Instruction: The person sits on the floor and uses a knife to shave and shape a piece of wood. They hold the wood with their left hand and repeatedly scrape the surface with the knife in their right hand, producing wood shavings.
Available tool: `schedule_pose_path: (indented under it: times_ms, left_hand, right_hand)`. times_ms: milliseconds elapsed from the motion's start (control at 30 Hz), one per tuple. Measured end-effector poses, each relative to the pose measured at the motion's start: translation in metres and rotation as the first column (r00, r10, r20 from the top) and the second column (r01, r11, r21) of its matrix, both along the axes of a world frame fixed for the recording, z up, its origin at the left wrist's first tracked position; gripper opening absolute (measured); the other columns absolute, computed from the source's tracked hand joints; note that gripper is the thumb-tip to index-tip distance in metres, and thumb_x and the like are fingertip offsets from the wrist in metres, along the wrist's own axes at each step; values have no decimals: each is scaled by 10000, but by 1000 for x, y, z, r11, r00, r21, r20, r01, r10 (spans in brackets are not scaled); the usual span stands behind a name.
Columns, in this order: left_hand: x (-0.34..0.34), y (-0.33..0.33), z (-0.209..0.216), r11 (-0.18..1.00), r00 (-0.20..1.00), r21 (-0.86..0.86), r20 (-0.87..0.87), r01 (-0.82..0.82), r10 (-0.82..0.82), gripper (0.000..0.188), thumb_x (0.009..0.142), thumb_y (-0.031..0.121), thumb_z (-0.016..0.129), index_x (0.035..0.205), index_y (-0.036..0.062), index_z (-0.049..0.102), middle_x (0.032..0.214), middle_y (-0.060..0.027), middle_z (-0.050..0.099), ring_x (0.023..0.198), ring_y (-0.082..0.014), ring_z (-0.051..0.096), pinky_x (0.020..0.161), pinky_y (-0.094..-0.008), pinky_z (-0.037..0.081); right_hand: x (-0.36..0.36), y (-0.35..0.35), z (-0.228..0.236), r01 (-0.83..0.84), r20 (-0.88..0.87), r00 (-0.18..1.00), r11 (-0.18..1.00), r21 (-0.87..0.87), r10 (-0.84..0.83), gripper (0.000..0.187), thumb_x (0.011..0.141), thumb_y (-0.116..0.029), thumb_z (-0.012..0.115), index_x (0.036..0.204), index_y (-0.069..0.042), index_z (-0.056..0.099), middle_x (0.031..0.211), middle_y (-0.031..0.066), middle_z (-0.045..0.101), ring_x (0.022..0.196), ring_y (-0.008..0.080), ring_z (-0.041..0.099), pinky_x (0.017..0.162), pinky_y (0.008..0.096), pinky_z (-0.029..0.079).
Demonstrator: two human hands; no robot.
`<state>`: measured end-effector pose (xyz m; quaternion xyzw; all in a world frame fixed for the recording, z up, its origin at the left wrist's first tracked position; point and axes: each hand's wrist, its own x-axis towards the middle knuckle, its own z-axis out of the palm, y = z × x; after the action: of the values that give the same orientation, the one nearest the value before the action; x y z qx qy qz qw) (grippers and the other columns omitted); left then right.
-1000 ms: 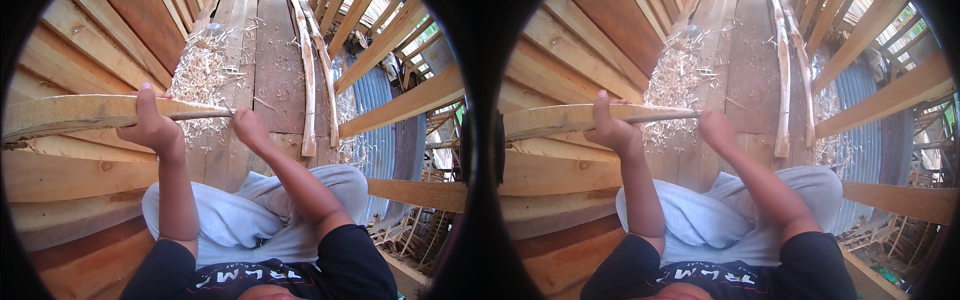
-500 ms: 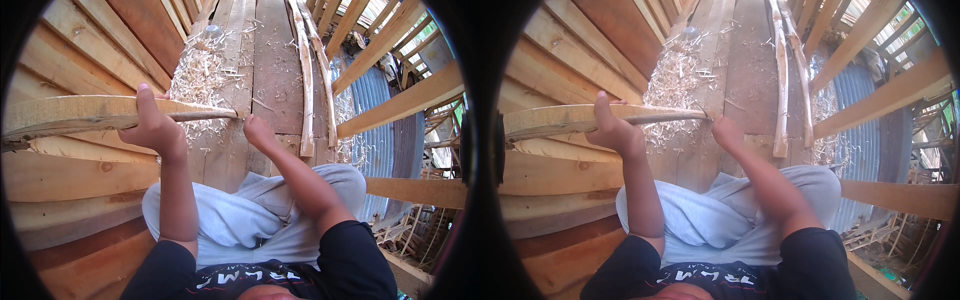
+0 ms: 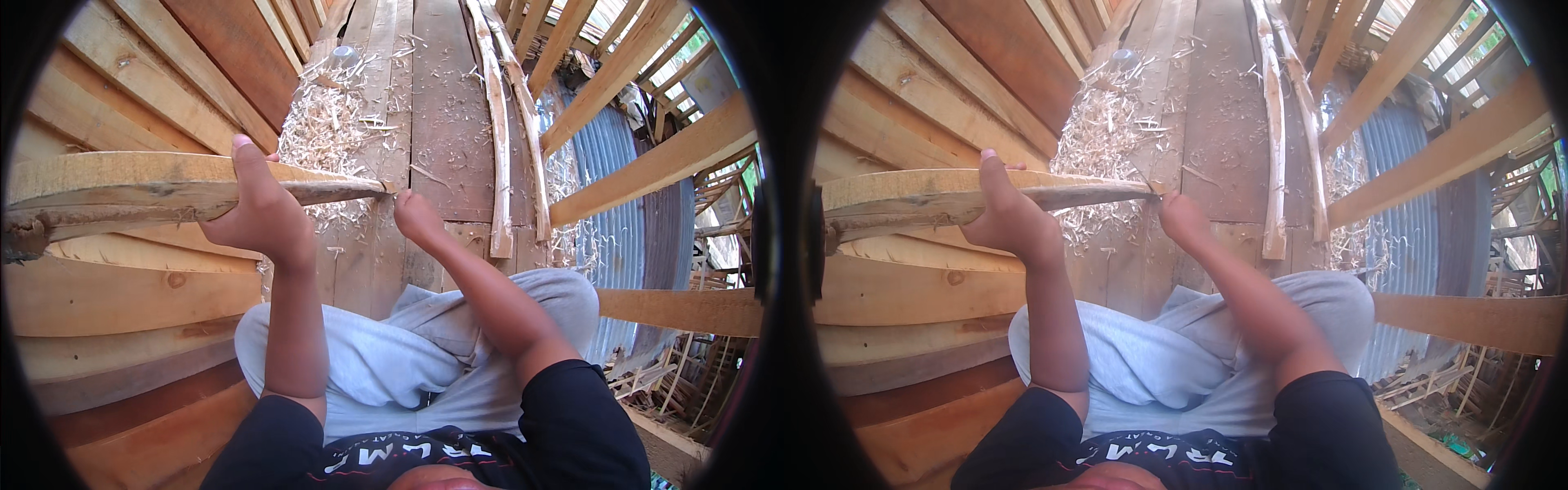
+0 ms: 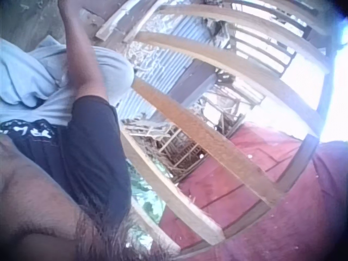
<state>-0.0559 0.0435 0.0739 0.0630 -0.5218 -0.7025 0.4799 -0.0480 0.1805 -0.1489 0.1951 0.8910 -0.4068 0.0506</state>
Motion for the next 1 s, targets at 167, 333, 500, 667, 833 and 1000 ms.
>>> schedule_pose_path:
  times_ms: [167,333,500,667,833,1000]
  left_hand:
    - [2,2,-2,999,1000,-52,3,-9,9,426,831,-3,675,1187,-137,484,985,-166,628,692,-147,618,571,-250,554]
    - [3,1,-2,998,999,-46,5,-46,46,458,836,2,674,1219,-125,457,960,-148,625,675,-139,601,571,-249,539]
    - [0,-2,-1,999,998,-35,53,-22,24,455,860,51,661,1230,-106,448,963,-121,615,723,-133,578,631,-271,499]
    - [2,-5,-1,998,999,-53,19,-25,26,452,865,61,659,1234,-95,450,970,-105,607,748,-132,573,664,-281,489]
    - [7,9,-1,997,997,-79,74,6,-1,461,862,46,657,1248,-92,447,968,-105,603,764,-132,570,663,-274,488]
    - [3,3,0,998,999,-61,39,-8,10,464,857,31,654,1252,-95,444,974,-107,603,768,-138,569,671,-288,496]
  right_hand:
    - [6,-27,65,-136,-145,981,990,-48,128,550,996,-282,318,727,82,632,799,336,624,796,491,626,770,552,482]
    - [12,-48,89,-77,-231,972,992,-96,53,576,1000,-301,307,703,61,643,732,299,629,720,476,629,717,544,494]
    - [5,-48,75,-70,-232,971,996,-56,55,582,1001,-312,296,728,55,655,764,300,641,749,478,633,752,543,499]
    - [12,-48,104,-146,-170,977,982,-116,125,586,1002,-328,300,738,52,659,796,302,647,774,485,632,769,545,497]
    - [9,-41,86,-79,-249,966,996,-50,64,590,1001,-334,304,727,57,651,813,312,641,788,482,631,767,548,493]
    - [6,-43,81,-100,-261,963,991,-91,73,607,1005,-327,304,669,67,620,714,327,600,711,506,597,732,572,477]
